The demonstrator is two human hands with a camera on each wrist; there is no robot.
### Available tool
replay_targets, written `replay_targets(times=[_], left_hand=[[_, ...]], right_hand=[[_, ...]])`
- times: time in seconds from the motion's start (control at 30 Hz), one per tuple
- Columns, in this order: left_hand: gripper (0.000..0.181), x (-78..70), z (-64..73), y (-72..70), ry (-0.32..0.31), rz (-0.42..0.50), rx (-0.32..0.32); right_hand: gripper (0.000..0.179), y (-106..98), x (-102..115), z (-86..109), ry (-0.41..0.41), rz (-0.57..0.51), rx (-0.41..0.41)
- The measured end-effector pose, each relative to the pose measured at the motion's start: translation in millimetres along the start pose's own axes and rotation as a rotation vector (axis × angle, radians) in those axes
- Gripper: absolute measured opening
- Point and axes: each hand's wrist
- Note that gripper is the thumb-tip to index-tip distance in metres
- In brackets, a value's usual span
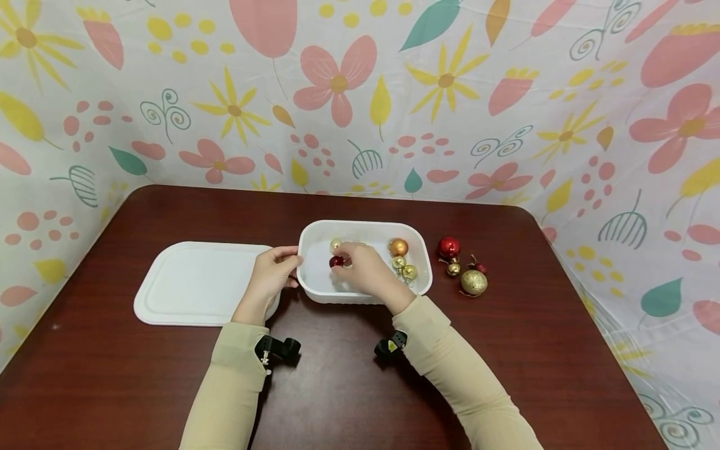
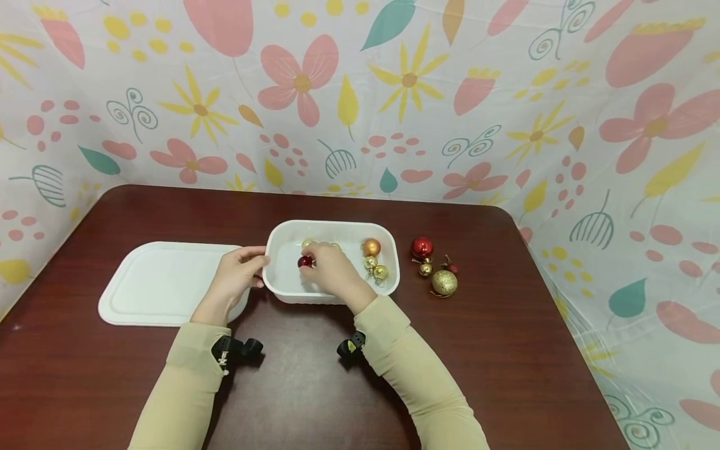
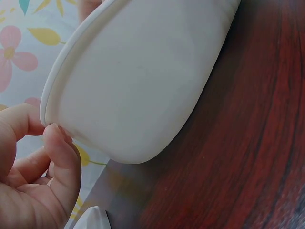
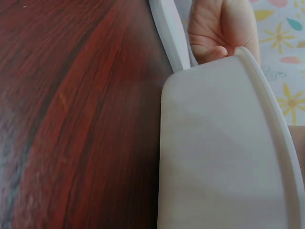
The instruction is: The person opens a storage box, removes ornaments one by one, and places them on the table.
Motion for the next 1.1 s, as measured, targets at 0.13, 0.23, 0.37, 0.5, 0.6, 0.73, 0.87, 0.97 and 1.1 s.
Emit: replay_targets(times=[0.13,0.23,0.37,0.5,0.6,0.73,0.87,0.97,1.1], left_hand=[[0.035,0.5,0.1,-0.1,-0.001,0.001,-0.002],[0.036,0.1,0.6,-0.5,-0.001,0.004,0.0],[0.036,-0.5,1.2,-0.2,-0.003,0.004,0.003],[0.037,-1.1,1.5,0.3,-0.006,0.004,0.004],[0.037,-2.0,2.2,0.4,-0.006,0.009,0.004],[0.037,-2.8,3.5,0.7,-0.006,0.008,0.002],[0.037,-2.5,3.4,0.4,-0.009,0.009,-0.001],[0.037,-1.8,3.1,0.9,-0.008,0.015,0.0],[0.036,-0.9,2.6,1.6,-0.006,0.011,-0.001]], right_hand=[[0.029,-4,-3,6.2,-0.034,-0.062,-0.059],[0.027,-5,-6,10.3,-0.064,-0.094,-0.116],[0.025,-6,-11,17.8,-0.104,-0.128,-0.213],[0.023,-9,-17,26.2,-0.137,-0.174,-0.301],[0.023,-11,-23,32.7,-0.16,-0.236,-0.341],[0.023,-14,-31,40.9,-0.204,-0.319,-0.401],[0.024,-20,-38,48.4,-0.197,-0.309,-0.466],[0.025,-25,-43,54.8,-0.162,-0.287,-0.504],[0.027,-31,-51,64.8,-0.127,-0.295,-0.545]])
Point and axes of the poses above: each hand's wrist, its own z-axis away from the middle knuckle, its own y-axis out of the palm, x = y × z, and after that the axes turned 6 degrees about x, right-handed
